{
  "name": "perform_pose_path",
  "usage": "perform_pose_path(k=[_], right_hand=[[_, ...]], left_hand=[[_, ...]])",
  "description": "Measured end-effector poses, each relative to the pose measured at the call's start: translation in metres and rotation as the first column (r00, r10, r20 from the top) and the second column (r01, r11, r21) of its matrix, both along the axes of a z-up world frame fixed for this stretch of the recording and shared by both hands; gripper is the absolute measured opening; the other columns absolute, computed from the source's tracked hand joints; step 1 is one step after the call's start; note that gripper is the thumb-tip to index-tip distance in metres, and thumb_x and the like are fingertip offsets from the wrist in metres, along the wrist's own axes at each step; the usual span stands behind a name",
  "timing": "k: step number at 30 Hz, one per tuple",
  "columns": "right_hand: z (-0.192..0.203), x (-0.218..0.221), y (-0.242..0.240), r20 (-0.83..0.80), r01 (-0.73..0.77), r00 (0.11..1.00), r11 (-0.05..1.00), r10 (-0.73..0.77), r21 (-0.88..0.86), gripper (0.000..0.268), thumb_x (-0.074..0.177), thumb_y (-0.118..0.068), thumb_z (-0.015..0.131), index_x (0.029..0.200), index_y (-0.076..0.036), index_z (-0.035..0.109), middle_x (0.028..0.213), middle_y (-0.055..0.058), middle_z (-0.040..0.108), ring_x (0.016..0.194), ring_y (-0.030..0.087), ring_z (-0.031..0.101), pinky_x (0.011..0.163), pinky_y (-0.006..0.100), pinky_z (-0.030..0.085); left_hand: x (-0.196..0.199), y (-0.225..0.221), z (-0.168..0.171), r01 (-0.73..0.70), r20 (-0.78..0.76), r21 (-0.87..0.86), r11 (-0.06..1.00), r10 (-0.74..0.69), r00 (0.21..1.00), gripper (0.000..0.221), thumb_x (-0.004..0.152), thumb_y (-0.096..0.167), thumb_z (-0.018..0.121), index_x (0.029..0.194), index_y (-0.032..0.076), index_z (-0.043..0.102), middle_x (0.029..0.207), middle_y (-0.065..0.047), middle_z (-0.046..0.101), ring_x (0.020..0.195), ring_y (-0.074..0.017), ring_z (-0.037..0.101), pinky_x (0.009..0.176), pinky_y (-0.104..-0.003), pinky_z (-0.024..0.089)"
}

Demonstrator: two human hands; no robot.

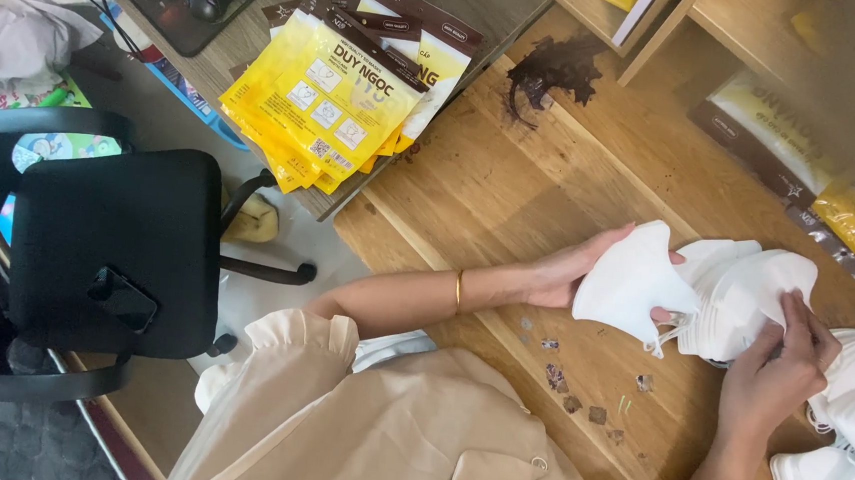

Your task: Manually inspecting and packaging individual white face masks into yellow plastic envelopes on a wooden workbench.

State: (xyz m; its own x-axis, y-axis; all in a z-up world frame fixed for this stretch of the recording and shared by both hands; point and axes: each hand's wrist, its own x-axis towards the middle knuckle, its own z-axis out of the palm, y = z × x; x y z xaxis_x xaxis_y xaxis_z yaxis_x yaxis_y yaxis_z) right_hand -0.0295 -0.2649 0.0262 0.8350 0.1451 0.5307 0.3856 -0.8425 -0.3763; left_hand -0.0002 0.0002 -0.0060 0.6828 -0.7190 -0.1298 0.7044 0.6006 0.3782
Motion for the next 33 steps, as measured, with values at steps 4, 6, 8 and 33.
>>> perform_pose_path(k=[4, 6, 8, 33], right_hand=[[0.001, -0.001, 0.002, 0.009, -0.013, 1.000, 1.000, 0.013, 0.019, 0.043, 0.105, 0.025, 0.049, 0.143, 0.023, 0.067, 0.130, 0.040, 0.065, 0.131, 0.045, 0.059, 0.108, 0.053, 0.051], [0.003, -0.002, 0.004, 0.003, 0.002, 1.000, 1.000, -0.002, 0.020, 0.043, 0.104, 0.026, 0.049, 0.142, 0.023, 0.068, 0.131, 0.039, 0.065, 0.132, 0.045, 0.058, 0.107, 0.053, 0.051], [0.006, -0.004, 0.007, 0.006, 0.008, 1.000, 1.000, -0.009, 0.029, 0.045, 0.102, 0.027, 0.049, 0.143, 0.023, 0.067, 0.131, 0.038, 0.064, 0.133, 0.044, 0.058, 0.105, 0.053, 0.052], [0.036, -0.037, 0.111, 0.139, -0.234, 0.952, 0.941, 0.273, -0.244, 0.054, 0.094, 0.023, 0.055, 0.142, 0.000, 0.063, 0.157, 0.034, 0.047, 0.145, 0.058, 0.038, 0.112, 0.066, 0.039]], left_hand=[[0.000, -0.002, 0.007, -0.015, -0.075, 0.093, 0.996, 0.022, 0.997, 0.076, 0.101, 0.068, 0.044, 0.155, 0.015, 0.045, 0.153, -0.015, 0.051, 0.128, -0.0285, 0.057, 0.101, -0.045, 0.051], [0.000, 0.000, 0.014, -0.011, -0.074, 0.075, 0.997, 0.016, 0.997, 0.071, 0.104, 0.065, 0.040, 0.155, 0.016, 0.046, 0.158, -0.007, 0.049, 0.134, -0.0256, 0.053, 0.108, -0.044, 0.047], [0.001, -0.001, 0.003, -0.014, -0.044, 0.037, 0.999, 0.016, 0.999, 0.069, 0.106, 0.066, 0.041, 0.152, 0.015, 0.051, 0.154, -0.011, 0.051, 0.131, -0.0276, 0.056, 0.104, -0.043, 0.049], [0.004, -0.012, -0.022, -0.085, -0.081, -0.005, 0.996, 0.085, 0.993, 0.053, 0.107, 0.060, 0.054, 0.131, 0.013, 0.062, 0.111, -0.010, 0.074, 0.093, -0.0204, 0.072, 0.075, -0.038, 0.059]])
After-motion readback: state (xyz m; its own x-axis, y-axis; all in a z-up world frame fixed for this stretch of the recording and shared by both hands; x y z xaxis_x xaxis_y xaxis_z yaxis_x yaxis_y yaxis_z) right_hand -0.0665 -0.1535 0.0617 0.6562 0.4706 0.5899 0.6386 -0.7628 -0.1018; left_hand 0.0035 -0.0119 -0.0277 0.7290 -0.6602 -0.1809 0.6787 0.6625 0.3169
